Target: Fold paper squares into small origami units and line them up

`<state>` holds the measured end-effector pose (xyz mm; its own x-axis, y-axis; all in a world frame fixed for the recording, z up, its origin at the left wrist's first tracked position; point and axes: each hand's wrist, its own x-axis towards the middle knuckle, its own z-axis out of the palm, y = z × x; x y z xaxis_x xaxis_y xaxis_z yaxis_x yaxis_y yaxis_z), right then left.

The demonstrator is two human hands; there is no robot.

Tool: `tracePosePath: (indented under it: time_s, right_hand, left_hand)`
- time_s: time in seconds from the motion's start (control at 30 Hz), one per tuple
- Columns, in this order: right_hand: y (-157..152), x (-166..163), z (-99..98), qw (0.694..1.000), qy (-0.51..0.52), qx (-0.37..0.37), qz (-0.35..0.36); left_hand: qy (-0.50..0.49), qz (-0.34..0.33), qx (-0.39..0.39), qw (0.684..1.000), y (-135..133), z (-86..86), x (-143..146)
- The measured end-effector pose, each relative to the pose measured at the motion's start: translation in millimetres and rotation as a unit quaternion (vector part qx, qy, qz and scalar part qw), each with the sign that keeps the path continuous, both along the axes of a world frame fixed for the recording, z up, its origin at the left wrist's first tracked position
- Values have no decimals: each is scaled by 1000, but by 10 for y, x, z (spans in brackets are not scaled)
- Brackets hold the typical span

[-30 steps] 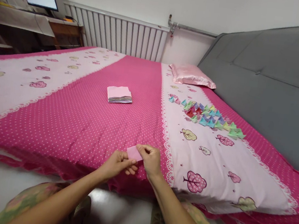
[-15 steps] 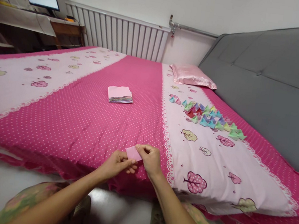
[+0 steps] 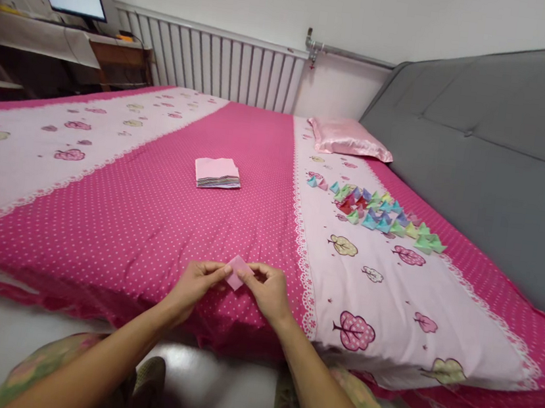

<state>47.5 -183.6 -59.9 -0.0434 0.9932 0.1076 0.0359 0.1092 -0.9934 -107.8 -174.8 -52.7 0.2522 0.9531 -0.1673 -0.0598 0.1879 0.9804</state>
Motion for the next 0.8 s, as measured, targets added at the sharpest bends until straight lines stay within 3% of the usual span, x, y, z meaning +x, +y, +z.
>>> tracePosePath:
  time_s: [0.3, 0.57, 0.8]
  right_hand:
    - [18, 16, -13, 997, 55, -39, -27]
    - [-16, 2, -26, 997, 10, -57, 42]
    - [-15, 39, 0, 997, 1, -22, 70]
  left_hand:
    - [-10, -15, 7, 1000, 2, 21, 4]
    - [44, 3, 25, 999, 7, 37, 5]
    - [-7, 23, -14, 1000, 36, 28, -38]
